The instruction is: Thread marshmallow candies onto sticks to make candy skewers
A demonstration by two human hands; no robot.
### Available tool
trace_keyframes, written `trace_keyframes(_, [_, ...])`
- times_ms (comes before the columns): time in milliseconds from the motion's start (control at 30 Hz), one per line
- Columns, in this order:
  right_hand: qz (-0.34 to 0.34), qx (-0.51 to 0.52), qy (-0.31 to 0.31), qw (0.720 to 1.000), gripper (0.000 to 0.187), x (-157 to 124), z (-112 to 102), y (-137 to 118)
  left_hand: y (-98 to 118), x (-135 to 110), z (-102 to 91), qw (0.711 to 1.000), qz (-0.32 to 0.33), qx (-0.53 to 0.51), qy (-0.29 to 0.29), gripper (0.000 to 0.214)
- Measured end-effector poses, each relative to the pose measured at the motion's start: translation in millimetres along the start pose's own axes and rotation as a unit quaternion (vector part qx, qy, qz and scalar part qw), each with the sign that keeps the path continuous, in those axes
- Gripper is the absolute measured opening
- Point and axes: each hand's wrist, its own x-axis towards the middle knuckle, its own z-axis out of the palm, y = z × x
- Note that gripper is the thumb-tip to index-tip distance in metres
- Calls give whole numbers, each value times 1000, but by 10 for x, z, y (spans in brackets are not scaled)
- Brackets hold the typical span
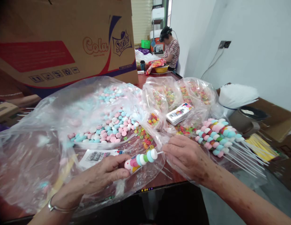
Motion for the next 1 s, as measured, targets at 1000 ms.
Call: trace_keyframes(1000, [-84,67,-139,984,27,518,-36,71,-46,205,276,992,8,-78,98,30])
